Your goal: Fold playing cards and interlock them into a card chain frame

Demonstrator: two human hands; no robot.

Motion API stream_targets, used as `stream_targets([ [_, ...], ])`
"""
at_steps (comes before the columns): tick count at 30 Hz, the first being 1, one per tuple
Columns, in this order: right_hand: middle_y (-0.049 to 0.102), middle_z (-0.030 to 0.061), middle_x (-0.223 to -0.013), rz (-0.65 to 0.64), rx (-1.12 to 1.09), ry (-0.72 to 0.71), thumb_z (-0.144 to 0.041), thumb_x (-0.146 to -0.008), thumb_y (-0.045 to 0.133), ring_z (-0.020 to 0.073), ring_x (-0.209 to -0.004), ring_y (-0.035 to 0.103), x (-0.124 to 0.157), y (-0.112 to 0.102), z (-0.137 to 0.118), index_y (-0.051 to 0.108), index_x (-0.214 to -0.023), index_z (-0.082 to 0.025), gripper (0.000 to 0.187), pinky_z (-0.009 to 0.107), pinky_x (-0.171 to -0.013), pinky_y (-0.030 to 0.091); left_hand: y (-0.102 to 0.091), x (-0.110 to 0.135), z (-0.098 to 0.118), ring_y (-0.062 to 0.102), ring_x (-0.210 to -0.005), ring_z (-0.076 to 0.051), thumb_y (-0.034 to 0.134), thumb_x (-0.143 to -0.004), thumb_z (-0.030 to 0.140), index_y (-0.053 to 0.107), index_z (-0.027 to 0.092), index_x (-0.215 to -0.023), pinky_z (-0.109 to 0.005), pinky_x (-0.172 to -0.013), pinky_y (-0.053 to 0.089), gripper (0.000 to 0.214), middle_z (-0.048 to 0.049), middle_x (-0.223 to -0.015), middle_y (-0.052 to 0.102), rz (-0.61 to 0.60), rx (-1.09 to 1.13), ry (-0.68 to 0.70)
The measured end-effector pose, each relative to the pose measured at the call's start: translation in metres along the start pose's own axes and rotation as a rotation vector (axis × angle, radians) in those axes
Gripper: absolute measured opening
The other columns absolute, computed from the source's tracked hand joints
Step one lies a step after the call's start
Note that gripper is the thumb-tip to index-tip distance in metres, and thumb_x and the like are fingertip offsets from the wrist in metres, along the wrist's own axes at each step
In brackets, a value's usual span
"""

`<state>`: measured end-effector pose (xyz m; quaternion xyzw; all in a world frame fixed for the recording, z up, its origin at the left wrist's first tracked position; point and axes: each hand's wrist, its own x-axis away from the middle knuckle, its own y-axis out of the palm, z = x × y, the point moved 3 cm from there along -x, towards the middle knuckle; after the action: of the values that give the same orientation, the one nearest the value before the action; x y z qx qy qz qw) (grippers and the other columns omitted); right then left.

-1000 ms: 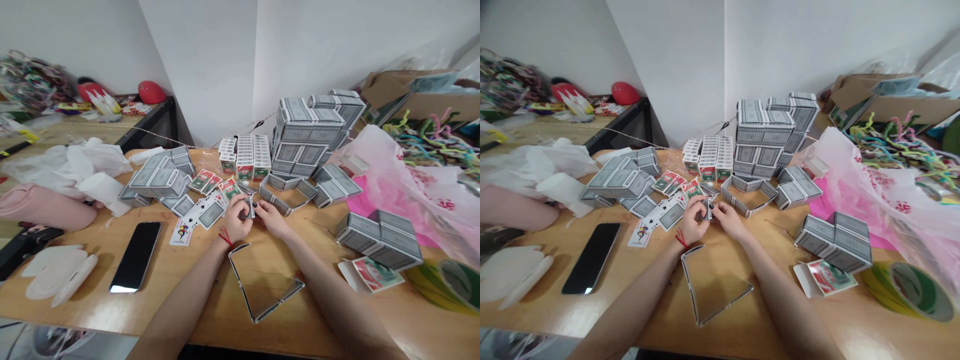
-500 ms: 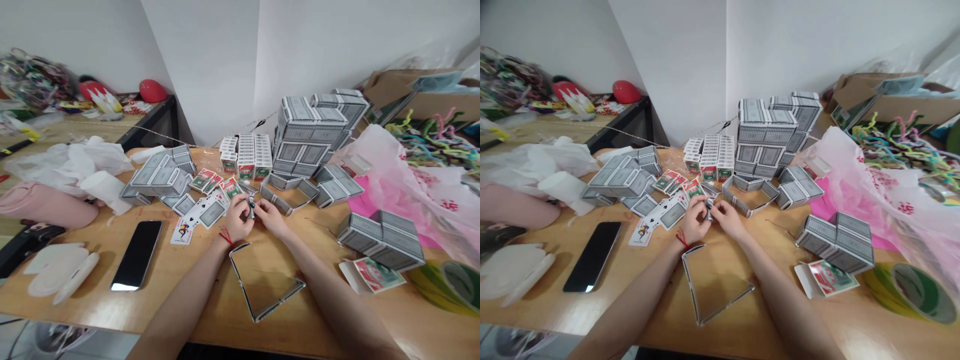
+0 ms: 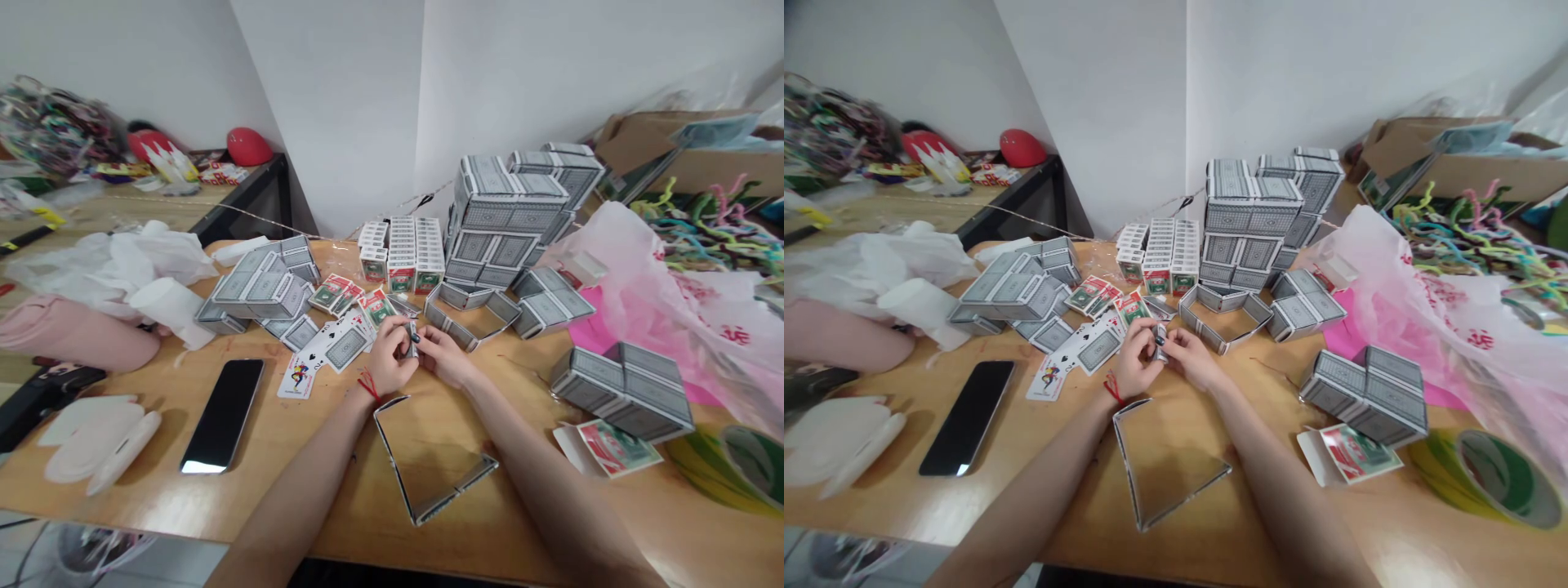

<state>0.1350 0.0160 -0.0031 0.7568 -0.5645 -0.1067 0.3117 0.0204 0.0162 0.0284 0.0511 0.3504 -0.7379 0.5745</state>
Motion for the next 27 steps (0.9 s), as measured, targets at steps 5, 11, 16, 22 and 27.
stream_targets([
  [5,0.053,-0.0054,-0.064,0.0,-0.046,0.001,-0.03,-0.061,0.073,0.0087,-0.063,0.053,-0.0008,-0.0022,0.0006,0.045,-0.067,-0.019,0.031,0.022,-0.061,0.042,0.0008,0.0003,0.0,0.047,-0.095,-0.019,0.05,-0.058,0.007,0.034,0.018,-0.063,-0.03,-0.074,0.041,0.02,-0.0077,-0.101,0.045,-0.009,0.007,0.003],
  [11,0.058,-0.0037,-0.065,-0.029,-0.062,-0.007,-0.026,-0.065,0.071,0.0092,-0.064,0.055,0.0,-0.0026,0.0003,0.044,-0.069,-0.019,0.028,0.022,-0.062,0.041,0.0012,-0.0005,0.0008,0.047,-0.093,-0.019,0.05,-0.058,0.008,0.034,0.018,-0.062,-0.03,-0.074,0.041,0.019,-0.0077,-0.101,0.045,-0.022,0.009,0.006],
  [16,0.059,-0.0033,-0.065,-0.036,-0.071,-0.015,-0.025,-0.064,0.071,0.0105,-0.064,0.057,0.0021,0.0013,-0.0031,0.044,-0.069,-0.019,0.028,0.024,-0.065,0.041,0.0007,-0.0006,0.0018,0.047,-0.092,-0.019,0.049,-0.058,0.009,0.033,0.018,-0.062,-0.032,-0.075,0.041,0.019,-0.0076,-0.102,0.046,-0.041,0.009,-0.008],
  [22,0.058,-0.0051,-0.065,0.043,-0.088,-0.025,-0.022,-0.061,0.073,0.0097,-0.061,0.055,0.0025,-0.0001,-0.005,0.045,-0.07,-0.02,0.03,0.022,-0.058,0.04,-0.0016,0.0001,0.003,0.045,-0.097,-0.02,0.052,-0.06,0.011,0.037,0.018,-0.068,-0.032,-0.077,0.04,0.018,-0.0085,-0.108,0.043,-0.089,0.061,0.009],
  [27,0.056,-0.006,-0.065,0.08,-0.118,-0.037,-0.021,-0.057,0.075,0.008,-0.059,0.053,0.0026,-0.0004,-0.0068,0.044,-0.068,-0.019,0.032,0.021,-0.055,0.04,-0.0015,0.0021,0.0001,0.044,-0.099,-0.021,0.056,-0.065,0.021,0.041,0.018,-0.083,-0.032,-0.074,0.04,0.024,-0.0101,-0.115,0.04,-0.127,0.143,-0.012],
])
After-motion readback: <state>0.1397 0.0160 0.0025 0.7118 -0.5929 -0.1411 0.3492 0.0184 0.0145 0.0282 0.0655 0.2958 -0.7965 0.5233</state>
